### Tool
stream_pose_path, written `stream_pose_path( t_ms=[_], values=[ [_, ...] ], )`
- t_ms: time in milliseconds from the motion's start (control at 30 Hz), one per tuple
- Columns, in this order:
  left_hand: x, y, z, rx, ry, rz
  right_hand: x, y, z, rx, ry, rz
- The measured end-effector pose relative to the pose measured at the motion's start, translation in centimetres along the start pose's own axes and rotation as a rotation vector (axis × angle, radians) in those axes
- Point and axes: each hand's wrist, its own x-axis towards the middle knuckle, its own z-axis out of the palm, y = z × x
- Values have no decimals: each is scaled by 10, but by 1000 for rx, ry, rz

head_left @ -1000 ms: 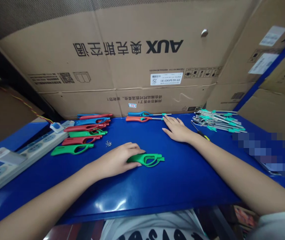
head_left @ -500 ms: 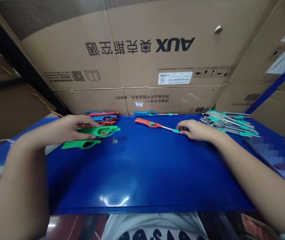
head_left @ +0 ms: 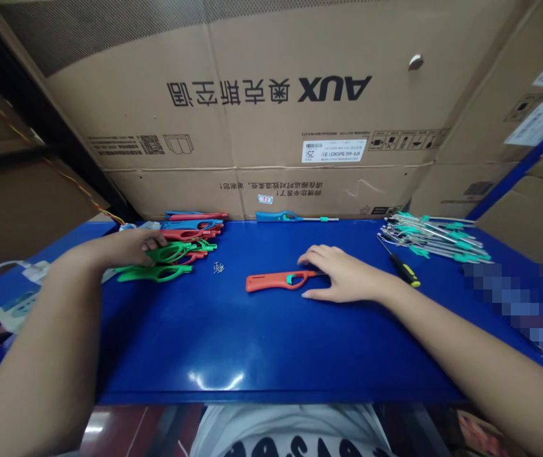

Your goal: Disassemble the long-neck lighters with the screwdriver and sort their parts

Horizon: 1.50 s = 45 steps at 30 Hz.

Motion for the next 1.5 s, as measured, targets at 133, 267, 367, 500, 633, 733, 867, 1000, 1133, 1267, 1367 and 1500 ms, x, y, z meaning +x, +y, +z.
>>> stream_pose_path(
  t_ms=[133, 267, 367, 500, 633, 733, 867, 1000, 1133, 1267, 1367, 1500],
  values=[
    [-8, 10, -7, 143, -78, 12, 14, -21, 16, -70, 43, -30],
    [-22, 53, 1, 178, 55, 243, 9, -24, 15, 40, 28, 20],
    [-37, 103, 29, -36, 81, 607, 3, -25, 11, 102, -9, 30],
    [-53, 151, 75, -249, -93, 857, 1, -27, 8, 99, -62, 13],
    [-54, 164, 104, -355, 3, 848, 0, -28, 8, 122, -50, 18],
    [-51, 164, 110, -392, 38, 805, 0, -28, 8, 119, -45, 42],
    [-52, 164, 111, -390, 52, 785, -1, -30, 8, 79, -57, 99],
    [-55, 166, 112, -385, 63, 787, 0, -35, 6, 9, -78, 137],
    [-58, 167, 114, -378, 67, 770, 1, -37, 3, -46, -95, 153],
    [-59, 168, 115, -373, 75, 768, 2, -36, 1, -42, -108, 143],
    [-60, 169, 113, -382, 77, 757, 3, -36, 0, -71, -108, 133],
    [-60, 170, 110, -393, 63, 750, 2, -38, 0, -104, -117, 139]
  ],
)
